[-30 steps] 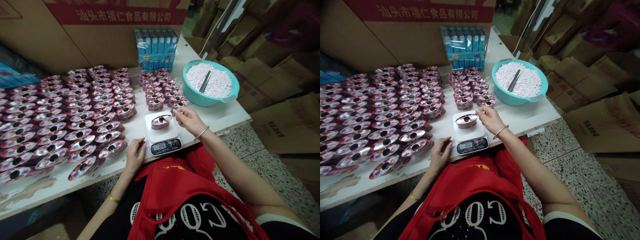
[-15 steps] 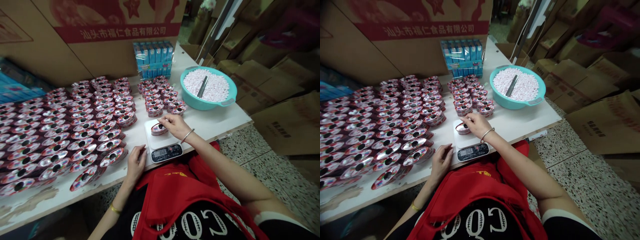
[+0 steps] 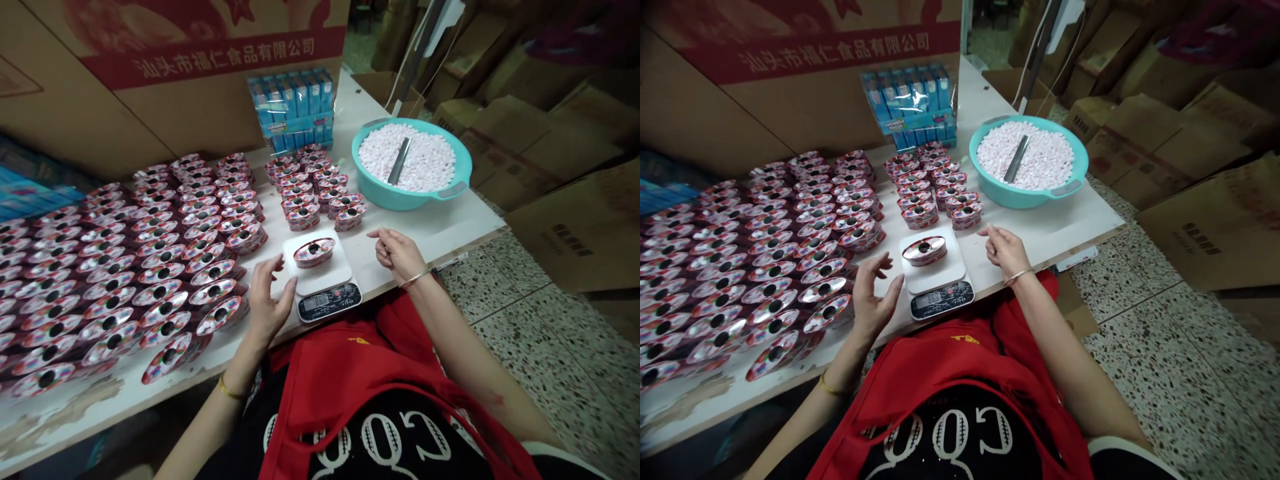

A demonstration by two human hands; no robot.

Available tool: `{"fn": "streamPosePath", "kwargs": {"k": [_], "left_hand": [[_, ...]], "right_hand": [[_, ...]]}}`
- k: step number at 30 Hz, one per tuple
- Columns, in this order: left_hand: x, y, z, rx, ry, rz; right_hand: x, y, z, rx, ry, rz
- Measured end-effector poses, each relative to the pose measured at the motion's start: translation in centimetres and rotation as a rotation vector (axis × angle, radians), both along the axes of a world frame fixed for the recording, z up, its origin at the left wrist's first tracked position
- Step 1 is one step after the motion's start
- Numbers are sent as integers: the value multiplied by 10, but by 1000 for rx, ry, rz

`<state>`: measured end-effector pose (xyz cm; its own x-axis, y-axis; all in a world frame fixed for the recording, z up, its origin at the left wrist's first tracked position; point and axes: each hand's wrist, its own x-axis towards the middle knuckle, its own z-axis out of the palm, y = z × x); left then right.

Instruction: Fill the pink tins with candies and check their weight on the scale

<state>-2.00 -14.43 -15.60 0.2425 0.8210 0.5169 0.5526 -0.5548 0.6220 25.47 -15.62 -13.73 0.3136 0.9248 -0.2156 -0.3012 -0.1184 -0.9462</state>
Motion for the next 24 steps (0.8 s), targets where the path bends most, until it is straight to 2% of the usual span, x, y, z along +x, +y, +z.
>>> {"fn": "streamPosePath", "kwargs": {"k": [4,8,10,14,16,19,22,24], "left_hand": [[17,26,18,64,179,-109],[37,40,26,31,450,-185],[51,45,29,43,491,-201],[97,54,29,129,421,-252],[125,59,24,138,418,-273],[157,67,11,107,510,-227],[161,74,3,82,593,-150],[142,77,9,83,590,-107]], "right_hand": [[17,-20,-37,-105,116,-78],[15,-26,-56,-144,163,-120],[11,-26,-60,-136,162,-134],[8,-22,-62,-103,149,-133],[8,-23,-63,-94,157,-127],[10,-27,-65,-92,160,-128],[11,-30,-65,-97,153,-131],[11,-31,-65,-110,155,-127]]}}
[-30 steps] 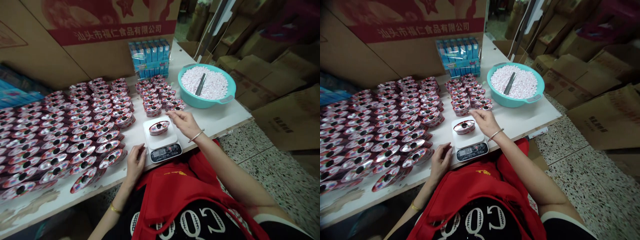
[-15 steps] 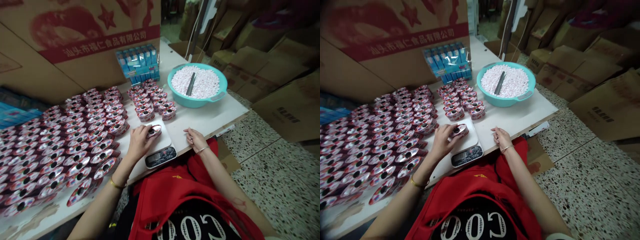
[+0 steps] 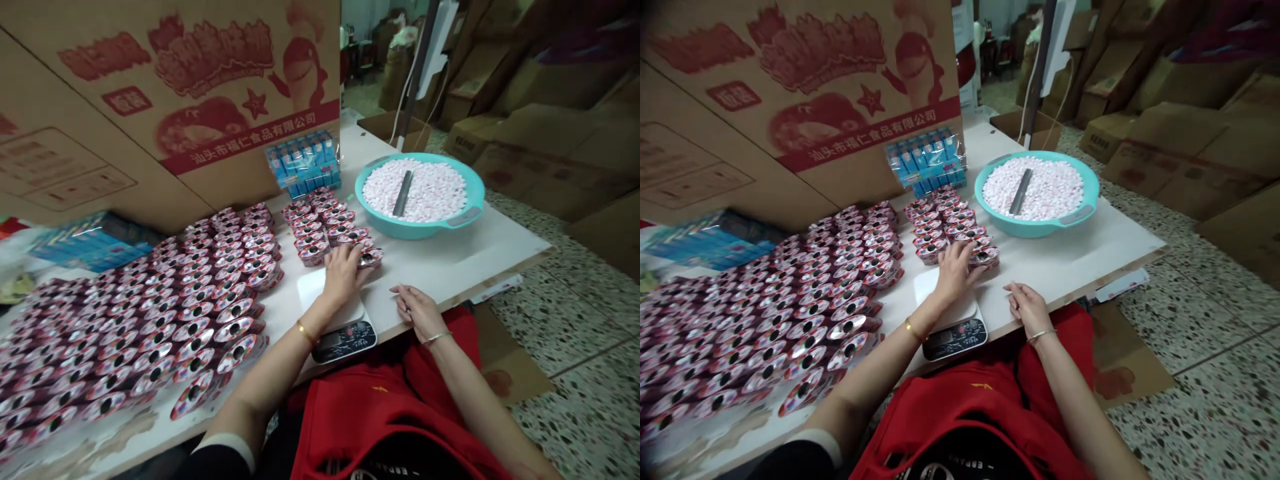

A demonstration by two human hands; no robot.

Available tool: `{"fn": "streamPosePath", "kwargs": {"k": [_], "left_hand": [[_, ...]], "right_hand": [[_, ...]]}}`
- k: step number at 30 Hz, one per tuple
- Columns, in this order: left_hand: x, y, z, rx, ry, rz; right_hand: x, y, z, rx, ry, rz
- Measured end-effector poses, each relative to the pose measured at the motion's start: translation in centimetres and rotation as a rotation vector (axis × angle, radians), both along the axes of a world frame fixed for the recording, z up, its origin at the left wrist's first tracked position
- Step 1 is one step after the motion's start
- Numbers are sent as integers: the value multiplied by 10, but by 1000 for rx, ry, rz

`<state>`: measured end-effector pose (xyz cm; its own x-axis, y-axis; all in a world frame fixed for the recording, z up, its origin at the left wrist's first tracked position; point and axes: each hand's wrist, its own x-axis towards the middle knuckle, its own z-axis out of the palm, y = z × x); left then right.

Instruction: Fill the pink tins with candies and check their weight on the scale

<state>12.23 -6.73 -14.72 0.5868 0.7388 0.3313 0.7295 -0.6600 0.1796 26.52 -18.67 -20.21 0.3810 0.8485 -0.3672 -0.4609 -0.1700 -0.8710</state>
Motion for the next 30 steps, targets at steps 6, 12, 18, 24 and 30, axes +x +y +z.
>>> {"fn": "streamPosePath", "kwargs": {"k": [6,12,18,24,30], "left_hand": [[-120,9,39,70,154,470],[-178,16,40,51,406,484],[-145,-14,61,18,142,148],[-117,-37,60,-100,167,-69],[-143,-39,56,-116,113,-17]], "right_hand": [[-3,2,5,-47,-29,13],[-3,8,2,-78,-102,82],[-26,27,2,-6,-339,286],[-60,36,9,73,-356,353],[-82,42,5,26,-211,373]]}}
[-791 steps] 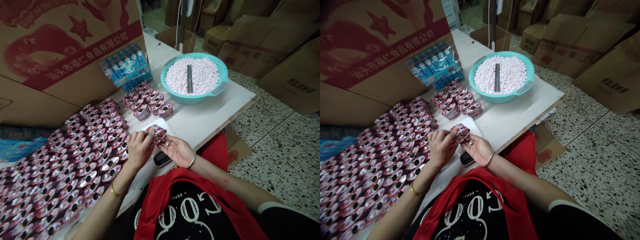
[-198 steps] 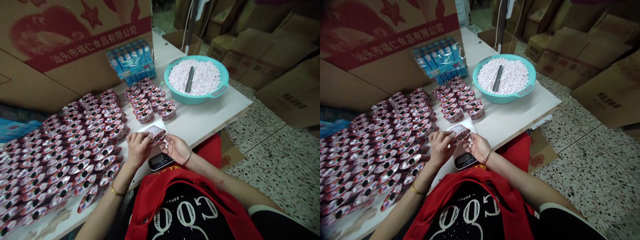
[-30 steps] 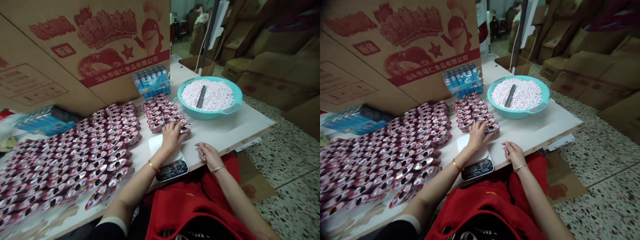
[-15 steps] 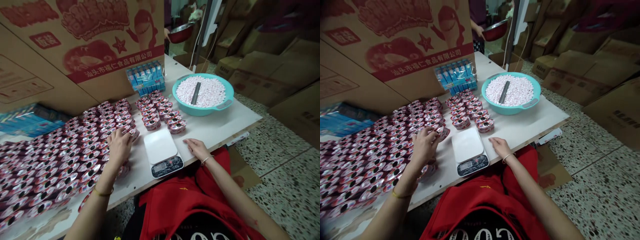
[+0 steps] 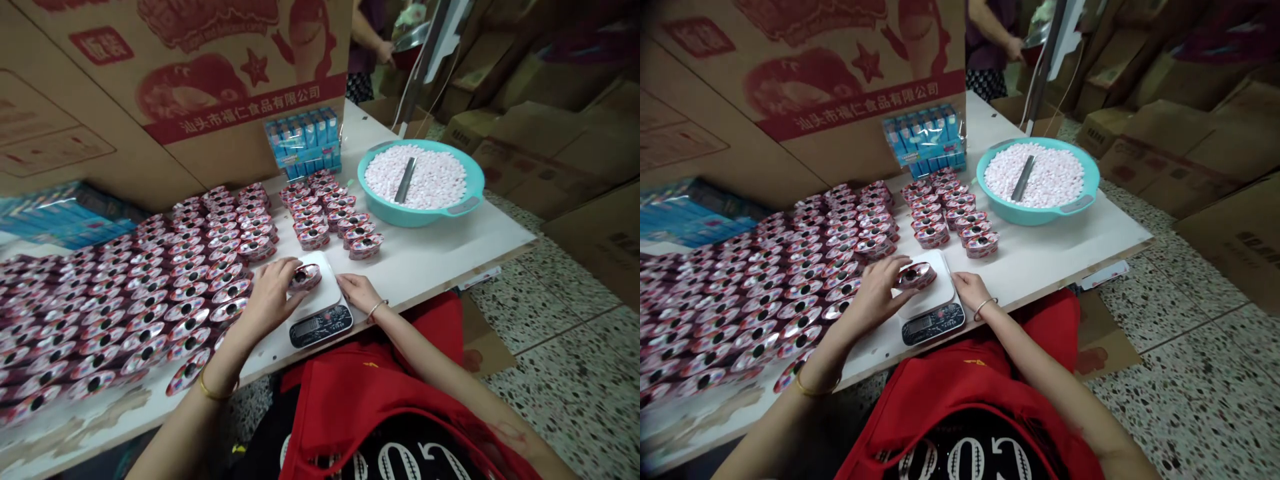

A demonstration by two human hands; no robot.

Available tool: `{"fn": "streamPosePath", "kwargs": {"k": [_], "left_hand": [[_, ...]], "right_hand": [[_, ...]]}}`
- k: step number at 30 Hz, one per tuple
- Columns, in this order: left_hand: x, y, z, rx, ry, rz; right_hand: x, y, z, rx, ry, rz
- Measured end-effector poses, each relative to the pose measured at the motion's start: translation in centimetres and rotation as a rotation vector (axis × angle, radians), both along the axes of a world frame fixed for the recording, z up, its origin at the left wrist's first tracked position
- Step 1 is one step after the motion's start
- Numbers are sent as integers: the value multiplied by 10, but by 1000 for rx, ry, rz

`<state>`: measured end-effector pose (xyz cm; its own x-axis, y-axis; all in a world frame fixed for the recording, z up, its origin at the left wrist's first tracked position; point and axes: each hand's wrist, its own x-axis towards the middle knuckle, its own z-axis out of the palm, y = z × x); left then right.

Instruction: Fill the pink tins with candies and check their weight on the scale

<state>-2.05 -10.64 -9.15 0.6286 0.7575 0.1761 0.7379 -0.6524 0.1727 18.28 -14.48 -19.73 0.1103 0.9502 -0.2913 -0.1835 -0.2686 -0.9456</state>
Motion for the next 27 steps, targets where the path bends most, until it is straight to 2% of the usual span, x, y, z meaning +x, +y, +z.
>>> {"fn": "streamPosePath", "kwargs": {"k": [5,8,11,15,19,22,27], "left_hand": [[-41,-15,14,-4,-237,156],[-55,-35,14,-39,-352,215],[-58,-60,1,-102,-395,184],[-58,-89,-33,-233,-432,130],[-64,-104,-64,-326,-443,165],[-69,-106,-77,-339,-440,194],[-71,-104,-84,-325,-462,204]], "right_hand": [[17,-2,7,-152,278,-215],[36,-10,22,-253,419,-149],[47,-15,44,-288,388,-30],[43,-10,73,-226,216,140],[23,9,98,2,-48,301],[2,25,111,140,-263,419],[-32,42,119,353,-700,513]]}}
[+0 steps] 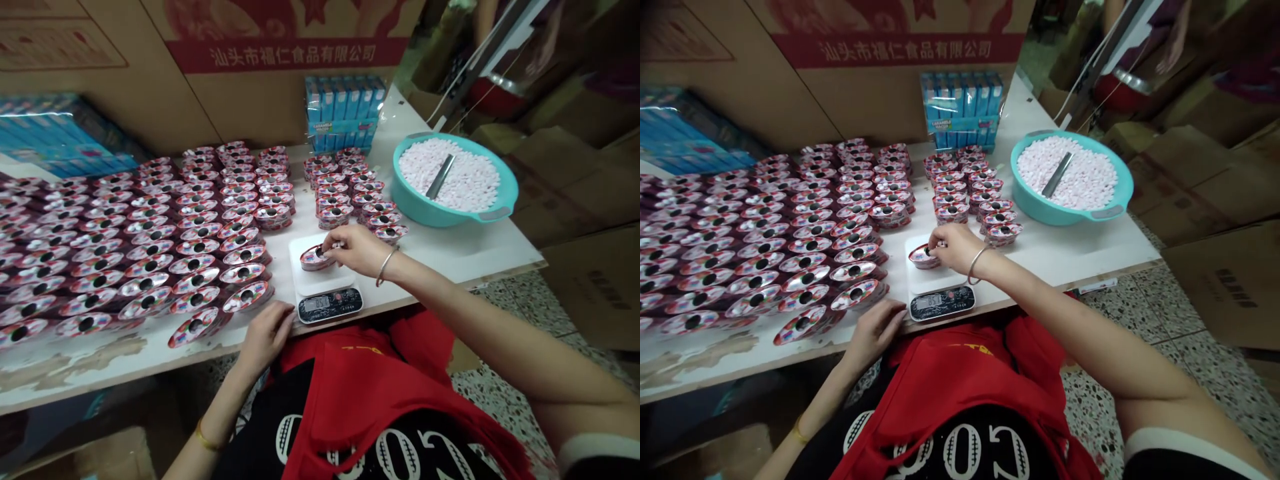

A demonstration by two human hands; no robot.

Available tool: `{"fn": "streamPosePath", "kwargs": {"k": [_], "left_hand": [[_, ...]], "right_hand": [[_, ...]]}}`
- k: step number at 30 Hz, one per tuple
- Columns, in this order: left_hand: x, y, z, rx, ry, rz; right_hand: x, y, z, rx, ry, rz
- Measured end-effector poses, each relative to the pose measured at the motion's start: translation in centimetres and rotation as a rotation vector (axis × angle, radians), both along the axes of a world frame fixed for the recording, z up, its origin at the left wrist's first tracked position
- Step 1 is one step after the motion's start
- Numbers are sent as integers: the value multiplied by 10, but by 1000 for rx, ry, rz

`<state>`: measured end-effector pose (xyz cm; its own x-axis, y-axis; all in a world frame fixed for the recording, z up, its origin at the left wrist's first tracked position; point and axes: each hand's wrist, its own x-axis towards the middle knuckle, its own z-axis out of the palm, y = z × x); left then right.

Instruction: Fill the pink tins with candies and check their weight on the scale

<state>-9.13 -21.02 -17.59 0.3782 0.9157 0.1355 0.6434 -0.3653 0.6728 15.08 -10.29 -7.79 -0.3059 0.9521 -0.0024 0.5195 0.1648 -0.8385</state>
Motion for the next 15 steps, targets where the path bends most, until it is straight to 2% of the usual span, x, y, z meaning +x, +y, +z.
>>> {"fn": "streamPosePath", "kwargs": {"k": [3,6,15], "left_hand": [[0,1,-1,-5,-18,-1],[0,1,-2,-12,-38,6],[1,3,-7,-33,-41,14]], "right_hand": [[-12,2,2,119,-238,54],[-16,1,2,125,-384,63],[-13,5,-5,176,-371,72]]}}
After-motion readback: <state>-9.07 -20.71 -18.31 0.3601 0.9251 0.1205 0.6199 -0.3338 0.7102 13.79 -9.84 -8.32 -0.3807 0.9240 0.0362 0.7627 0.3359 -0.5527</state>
